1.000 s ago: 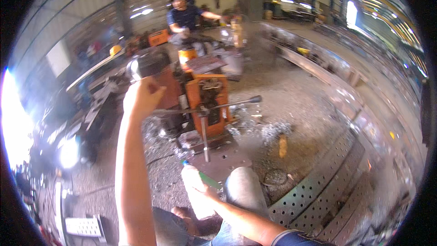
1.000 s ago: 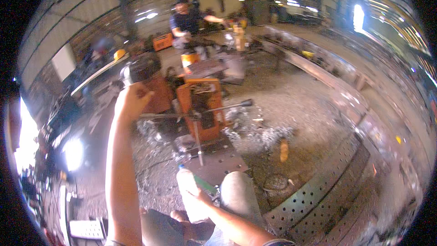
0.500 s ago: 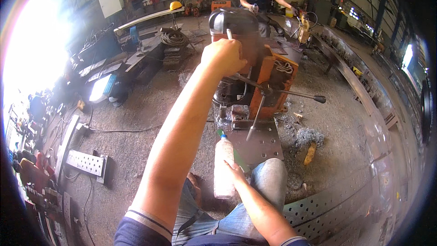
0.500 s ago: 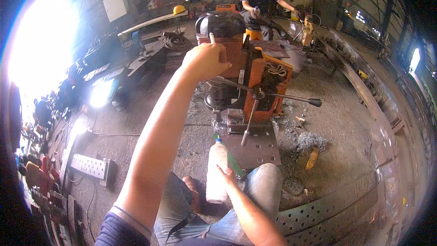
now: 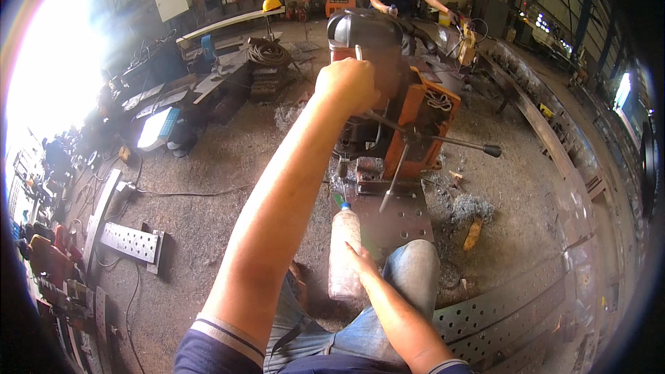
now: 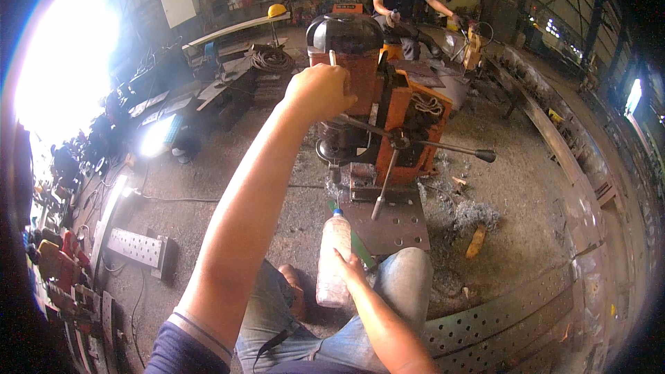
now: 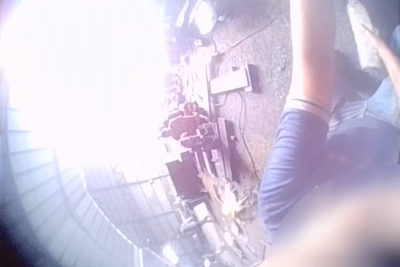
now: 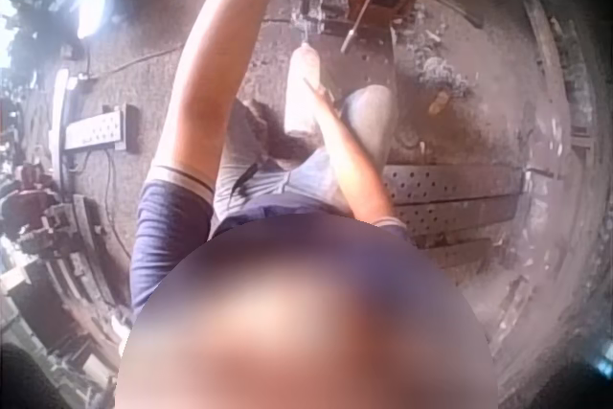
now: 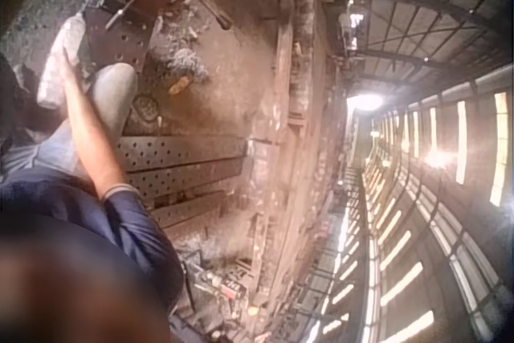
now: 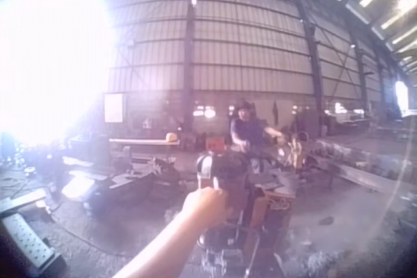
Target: The person operates a drill press to drill holes in a metal plate. They repeatedly lower the drill, apply coolant from a plastic bottle, and adjust the workpiece using a green ruler as a guide.
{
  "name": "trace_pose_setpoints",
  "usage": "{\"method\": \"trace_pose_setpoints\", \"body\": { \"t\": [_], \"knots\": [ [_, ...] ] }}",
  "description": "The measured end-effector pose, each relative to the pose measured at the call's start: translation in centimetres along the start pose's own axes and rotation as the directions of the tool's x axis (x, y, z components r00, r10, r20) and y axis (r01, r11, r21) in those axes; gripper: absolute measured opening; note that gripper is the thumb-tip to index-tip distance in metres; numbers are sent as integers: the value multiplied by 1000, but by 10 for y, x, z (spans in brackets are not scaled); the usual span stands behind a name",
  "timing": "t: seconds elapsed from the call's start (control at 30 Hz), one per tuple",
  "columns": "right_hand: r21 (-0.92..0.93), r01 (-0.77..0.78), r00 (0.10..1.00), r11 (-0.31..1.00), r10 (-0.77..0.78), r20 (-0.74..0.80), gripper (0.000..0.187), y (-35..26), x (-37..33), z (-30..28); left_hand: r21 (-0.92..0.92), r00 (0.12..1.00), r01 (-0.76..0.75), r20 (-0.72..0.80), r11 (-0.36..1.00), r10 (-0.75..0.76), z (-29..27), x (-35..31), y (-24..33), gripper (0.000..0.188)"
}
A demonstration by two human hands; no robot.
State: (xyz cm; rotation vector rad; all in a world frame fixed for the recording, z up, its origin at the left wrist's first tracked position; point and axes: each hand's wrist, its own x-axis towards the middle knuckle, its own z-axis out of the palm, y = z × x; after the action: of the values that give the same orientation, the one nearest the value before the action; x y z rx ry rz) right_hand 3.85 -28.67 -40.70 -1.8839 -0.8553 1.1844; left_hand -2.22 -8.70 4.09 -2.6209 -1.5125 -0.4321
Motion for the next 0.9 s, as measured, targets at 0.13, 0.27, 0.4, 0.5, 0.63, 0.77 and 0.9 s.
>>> {"method": "trace_pose_setpoints", "body": {
  "t": [0.13,0.27,0.4,0.5,0.63,0.77,0.9],
  "knots": [
    [88,-36,998,995,32,46,85,1,0,1,31,1000,-28,-11,999,28,0,-2,0,40],
    [61,-43,998,997,41,45,85,-2,-2,-2,27,999,-33,13,999,33,1,-2,-1,39],
    [73,-60,996,996,54,72,90,-6,-5,-5,27,1000,-20,10,999,20,2,-1,-1,38],
    [-145,-47,994,988,32,-101,90,-8,-7,0,22,1000,-8,12,1000,7,2,-1,-1,38],
    [-92,-3,998,996,-3,-60,87,-9,-8,0,22,999,-32,1,999,32,1,-3,-3,38],
    [-33,9,999,999,-8,44,89,-11,-8,-7,6,999,-27,17,1000,27,3,-2,-4,38],
    [-117,52,999,992,-53,-8,87,-9,-9,-5,-15,1000,-8,13,1000,8,4,-1,-4,36]
  ]
}}
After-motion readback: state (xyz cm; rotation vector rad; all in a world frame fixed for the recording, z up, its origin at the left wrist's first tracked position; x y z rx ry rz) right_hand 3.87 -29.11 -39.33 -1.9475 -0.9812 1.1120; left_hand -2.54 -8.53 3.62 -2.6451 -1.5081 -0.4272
